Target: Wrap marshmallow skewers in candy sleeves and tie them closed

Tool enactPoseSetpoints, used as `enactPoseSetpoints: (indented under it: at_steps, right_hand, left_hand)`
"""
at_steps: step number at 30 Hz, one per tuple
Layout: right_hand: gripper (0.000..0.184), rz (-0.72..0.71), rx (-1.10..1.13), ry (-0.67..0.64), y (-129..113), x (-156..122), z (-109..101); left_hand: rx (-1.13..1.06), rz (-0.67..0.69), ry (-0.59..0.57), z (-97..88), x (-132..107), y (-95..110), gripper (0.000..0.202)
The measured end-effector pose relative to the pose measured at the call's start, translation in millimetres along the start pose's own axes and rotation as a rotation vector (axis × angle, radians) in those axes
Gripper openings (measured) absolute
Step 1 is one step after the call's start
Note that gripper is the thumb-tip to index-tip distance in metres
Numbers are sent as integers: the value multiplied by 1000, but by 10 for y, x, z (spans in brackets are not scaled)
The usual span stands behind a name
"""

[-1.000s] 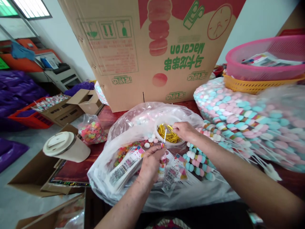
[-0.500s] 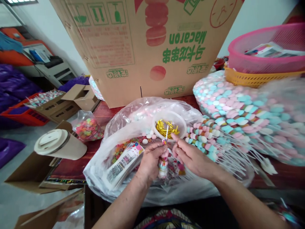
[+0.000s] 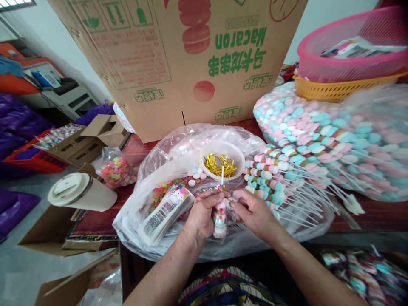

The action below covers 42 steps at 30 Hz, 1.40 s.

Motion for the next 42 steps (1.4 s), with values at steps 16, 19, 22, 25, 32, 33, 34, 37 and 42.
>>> enactPoseSetpoints:
  at_steps: [16, 19, 22, 25, 32, 33, 34, 37, 42]
  right_hand:
    - [26, 166, 209, -175, -123, -21, 96]
    - [20, 209, 204, -173, -82, -27, 88]
    - [16, 182, 159, -93, -26, -10, 69]
    - [14, 106, 71, 40, 9, -16, -2]
    - [22, -420, 91, -299, -487, -190, -18]
    - [21, -399, 129, -358, -493, -195, 3]
    - [22, -354, 159, -377, -471, -181, 20]
    - [28, -302, 77, -146, -367, -75, -10]
    - [28, -802, -455, 396, -683, -222, -85]
  left_hand:
    - [393, 129, -132, -14, -135, -21, 8]
    - [480, 162, -180, 0, -181, -15, 11]
    - [443, 193, -201, 38, -207, -22, 28]
    - [277, 125, -125, -21, -164, -49, 36]
    - [166, -374, -398, -30, -255, -241, 44]
    - [140, -364, -428, -13, -271, -213, 49]
    - [118, -344, -437, 0, -276, -186, 55]
    - [75, -225, -313, -5, -220, -112, 74]
    - [133, 207, 7, -91, -219, 106, 82]
Point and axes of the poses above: each hand's wrist, its own x-axis towards the middle knuckle, its own z-axis out of the palm, y = z × x, the point moved 7 cm from there along x, towards the middle knuckle, and after that the axes turned 8 degrees about y, right-handed, at the moved point
